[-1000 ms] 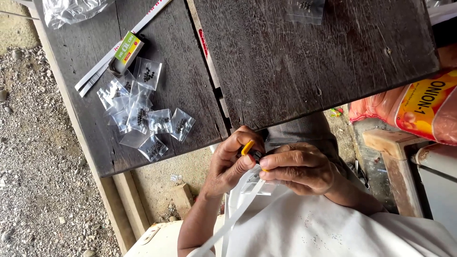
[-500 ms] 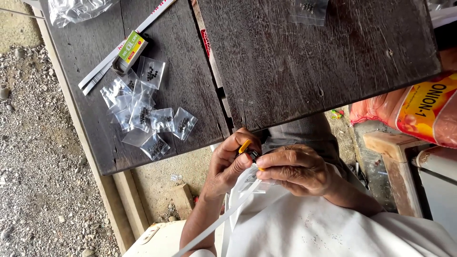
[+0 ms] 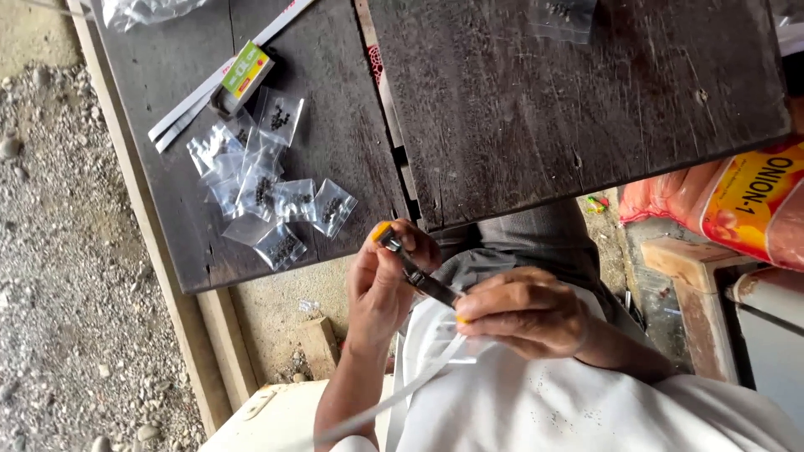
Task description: The person is assembling a product display strip by stapling individual small plastic packets onto a long white plastic strip.
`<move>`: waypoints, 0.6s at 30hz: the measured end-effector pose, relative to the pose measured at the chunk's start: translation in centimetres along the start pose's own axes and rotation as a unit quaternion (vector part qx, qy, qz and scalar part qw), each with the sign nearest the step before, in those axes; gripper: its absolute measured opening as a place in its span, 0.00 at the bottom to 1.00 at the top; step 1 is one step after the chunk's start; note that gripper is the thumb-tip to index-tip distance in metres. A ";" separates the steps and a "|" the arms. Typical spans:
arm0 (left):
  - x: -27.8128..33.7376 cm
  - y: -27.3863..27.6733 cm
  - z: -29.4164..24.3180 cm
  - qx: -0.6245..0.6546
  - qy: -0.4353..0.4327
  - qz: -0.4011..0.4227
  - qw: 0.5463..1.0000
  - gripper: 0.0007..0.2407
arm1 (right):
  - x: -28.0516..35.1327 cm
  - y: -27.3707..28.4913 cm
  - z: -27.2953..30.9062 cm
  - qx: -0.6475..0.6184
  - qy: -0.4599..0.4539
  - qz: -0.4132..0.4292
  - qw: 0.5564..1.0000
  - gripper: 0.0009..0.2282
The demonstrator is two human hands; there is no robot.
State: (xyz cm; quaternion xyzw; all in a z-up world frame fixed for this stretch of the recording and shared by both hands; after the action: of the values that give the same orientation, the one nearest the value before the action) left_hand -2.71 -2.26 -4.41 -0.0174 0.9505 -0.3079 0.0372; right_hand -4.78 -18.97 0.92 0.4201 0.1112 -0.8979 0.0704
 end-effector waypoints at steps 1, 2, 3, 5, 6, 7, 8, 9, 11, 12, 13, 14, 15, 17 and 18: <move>0.1 -0.3 -0.4 0.001 -0.004 -0.004 1.000 0.14 | 0.2 0.2 -0.1 -0.003 -0.001 0.005 1.000 0.03; 0.0 -0.7 -0.9 -0.018 -0.007 0.007 1.000 0.15 | 0.3 0.3 -0.1 0.007 0.011 0.005 1.000 0.03; 0.0 -1.1 -1.3 -0.037 -0.009 0.019 0.999 0.16 | 0.4 0.5 -0.1 0.017 0.022 0.005 1.000 0.04; 0.1 -1.3 -2.1 -0.099 -0.024 0.053 0.993 0.17 | 1.3 1.0 -0.2 0.020 0.026 0.004 0.999 0.03; 0.0 -1.5 -2.4 -0.162 -0.039 0.090 0.982 0.18 | 1.6 1.3 -0.3 0.024 0.034 0.000 0.999 0.03; 0.0 -1.7 -2.7 -0.162 -0.042 0.086 0.982 0.18 | 3.1 1.7 -0.7 0.021 0.034 0.003 0.999 0.03; -0.1 -2.1 -3.0 -0.186 -0.047 0.105 0.976 0.19 | 4.7 2.1 -1.1 0.023 0.043 -0.003 0.999 0.02; -0.1 -2.4 -3.2 -0.211 -0.052 0.123 0.968 0.20 | 6.2 2.5 -1.4 0.025 0.052 -0.009 0.998 0.02; 0.2 -2.6 -3.6 -0.220 -0.046 0.124 0.966 0.20 | 3.4 1.7 -0.6 0.023 0.049 -0.003 0.999 0.01; 0.4 -2.6 -3.7 -0.229 -0.036 0.128 0.964 0.21 | 2.1 1.3 -0.1 0.025 0.044 0.000 0.999 0.01; 0.5 -2.6 -3.7 -0.228 -0.035 0.127 0.965 0.21 | 2.3 1.2 -0.1 0.024 0.042 0.001 0.999 0.01; 0.5 -2.6 -3.6 -0.244 -0.032 0.130 0.960 0.21 | 2.4 1.2 -0.2 0.018 0.040 0.001 0.999 0.01; 0.5 -2.7 -3.5 -0.260 -0.029 0.134 0.956 0.21 | 2.5 1.2 -0.2 0.011 0.037 0.000 0.999 0.01; 0.5 -3.2 -4.0 -0.277 -0.027 0.140 0.950 0.21 | 2.2 0.9 -0.2 0.017 0.027 -0.001 0.999 0.01; 0.5 -3.4 -4.1 -0.294 -0.024 0.148 0.944 0.21 | 2.0 0.8 -0.2 0.024 0.018 -0.002 1.000 0.02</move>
State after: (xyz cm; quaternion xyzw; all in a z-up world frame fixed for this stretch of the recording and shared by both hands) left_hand -3.53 -2.63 0.91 0.1058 0.9895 -0.0055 0.0981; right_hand -5.74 -19.72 -0.87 0.4373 0.0916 -0.8929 0.0566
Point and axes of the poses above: each hand's wrist, its own x-axis away from the middle knuckle, its own y-axis out of the back of the hand, z = x × y, the point moved 6 cm from there along -x, towards the middle knuckle, and after that the axes turned 9 degrees about -z, right-handed, at the moved point
